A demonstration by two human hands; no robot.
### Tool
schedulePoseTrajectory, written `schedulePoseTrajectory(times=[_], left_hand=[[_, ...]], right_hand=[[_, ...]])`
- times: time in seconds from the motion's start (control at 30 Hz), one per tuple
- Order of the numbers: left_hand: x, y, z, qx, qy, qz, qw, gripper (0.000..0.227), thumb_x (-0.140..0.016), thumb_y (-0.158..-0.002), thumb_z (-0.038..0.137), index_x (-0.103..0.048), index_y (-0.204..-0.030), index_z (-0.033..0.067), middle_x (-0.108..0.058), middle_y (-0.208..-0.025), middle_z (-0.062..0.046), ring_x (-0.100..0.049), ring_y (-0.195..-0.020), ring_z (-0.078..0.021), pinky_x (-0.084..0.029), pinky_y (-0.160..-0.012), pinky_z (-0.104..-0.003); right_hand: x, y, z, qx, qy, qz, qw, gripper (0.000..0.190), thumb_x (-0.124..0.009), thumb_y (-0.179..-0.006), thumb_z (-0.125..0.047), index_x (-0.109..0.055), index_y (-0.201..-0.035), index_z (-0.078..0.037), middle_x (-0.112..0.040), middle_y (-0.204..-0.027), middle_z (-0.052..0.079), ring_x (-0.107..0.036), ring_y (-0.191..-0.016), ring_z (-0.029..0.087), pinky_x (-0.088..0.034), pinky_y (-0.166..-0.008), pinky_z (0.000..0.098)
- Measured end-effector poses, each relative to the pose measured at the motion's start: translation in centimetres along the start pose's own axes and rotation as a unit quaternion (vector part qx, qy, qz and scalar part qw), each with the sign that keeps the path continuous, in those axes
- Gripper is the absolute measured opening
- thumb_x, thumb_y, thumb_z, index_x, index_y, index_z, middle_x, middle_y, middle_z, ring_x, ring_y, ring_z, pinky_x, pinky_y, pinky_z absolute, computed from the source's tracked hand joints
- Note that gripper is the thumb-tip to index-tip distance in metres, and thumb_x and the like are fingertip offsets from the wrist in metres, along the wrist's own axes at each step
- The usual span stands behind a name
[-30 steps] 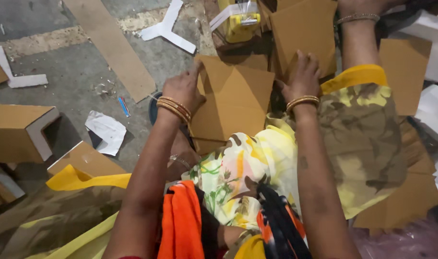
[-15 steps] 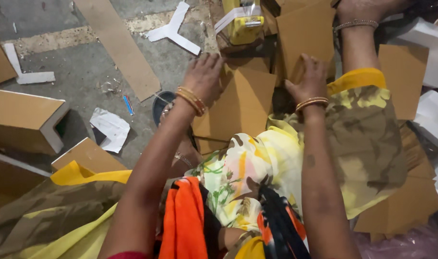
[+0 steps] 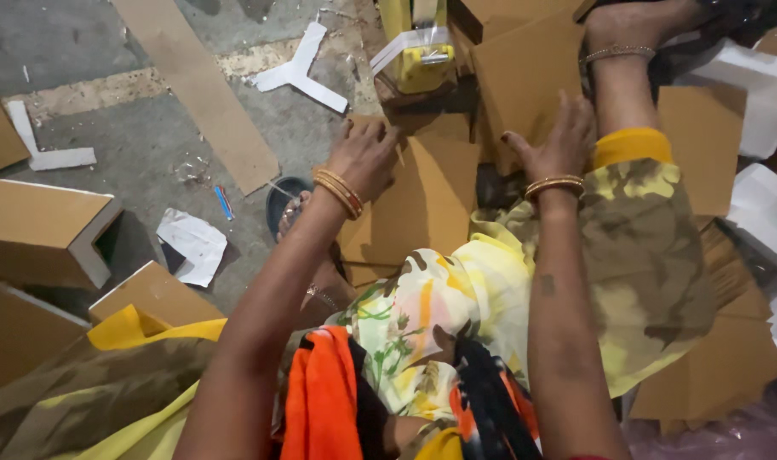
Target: The person assembles cardboard boxes by folding the flaps and securing them with white adhesive tape. They repeatedly pick up flat cardboard pieces, fold them into box shapes, and apply tape to the seams using a handheld dispenser.
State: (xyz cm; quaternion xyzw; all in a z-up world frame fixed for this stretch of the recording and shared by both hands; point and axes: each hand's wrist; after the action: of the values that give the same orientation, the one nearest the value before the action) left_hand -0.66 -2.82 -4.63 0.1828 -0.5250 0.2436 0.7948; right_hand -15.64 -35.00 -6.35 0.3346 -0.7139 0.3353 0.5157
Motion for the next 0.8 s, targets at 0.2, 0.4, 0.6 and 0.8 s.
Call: schedulePoseTrajectory(times=[0.2,0.4,0.6,0.8], left_hand=[[-0.7,0.1,-0.5,-0.005,0.006,0.008,1.000,0.081,-0.085,-0.068,0.031,-0.055,-0.140,0.0083,-0.061,-0.122,-0.017,-0.057,-0.120,-0.0343,-0.037,-0.108,-0.057],[-0.8,-0.3,-0.6,-0.020,-0.026,0.023,0.999,0.081,-0.086,-0.066,0.031,-0.057,-0.138,0.0085,-0.060,-0.119,-0.019,-0.056,-0.117,-0.0364,-0.042,-0.102,-0.051],[0.2,-1.1,-0.3,-0.027,-0.057,0.043,0.997,0.070,-0.085,-0.068,0.029,-0.060,-0.130,0.0097,-0.059,-0.121,-0.018,-0.055,-0.116,-0.0380,-0.044,-0.100,-0.048],[-0.5,-1.2,-0.7,-0.026,-0.052,0.033,0.998,0.066,-0.082,-0.069,0.028,-0.060,-0.128,0.0100,-0.057,-0.119,-0.018,-0.054,-0.116,-0.0369,-0.044,-0.097,-0.049]], right_hand=[[0.5,-2.7,0.3,-0.065,0.012,-0.062,0.996,0.127,-0.100,-0.063,-0.051,-0.026,-0.159,-0.014,-0.040,-0.146,0.030,-0.039,-0.131,0.052,-0.035,-0.107,0.0576],[1.7,-1.7,-1.9,-0.116,0.074,-0.011,0.990,0.134,-0.102,-0.054,-0.055,-0.026,-0.157,-0.015,-0.044,-0.137,0.027,-0.045,-0.120,0.048,-0.038,-0.103,0.0549],[3.1,-2.1,-2.6,-0.091,0.021,0.057,0.994,0.105,-0.101,-0.064,-0.043,-0.046,-0.146,-0.009,-0.053,-0.131,0.024,-0.053,-0.114,0.043,-0.043,-0.097,0.0531],[7.9,-2.0,-1.9,-0.095,-0.372,-0.086,0.919,0.038,-0.079,-0.091,-0.013,-0.067,-0.124,0.000,-0.075,-0.111,0.008,-0.070,-0.097,0.016,-0.057,-0.086,0.0320]])
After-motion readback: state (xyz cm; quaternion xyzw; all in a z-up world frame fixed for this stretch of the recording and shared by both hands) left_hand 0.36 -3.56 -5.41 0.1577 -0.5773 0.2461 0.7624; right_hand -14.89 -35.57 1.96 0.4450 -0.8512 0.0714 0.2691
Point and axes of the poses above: each hand's wrist, its own y-axis away from the middle knuckle, its own x-axis out of the back of the hand, z = x × y
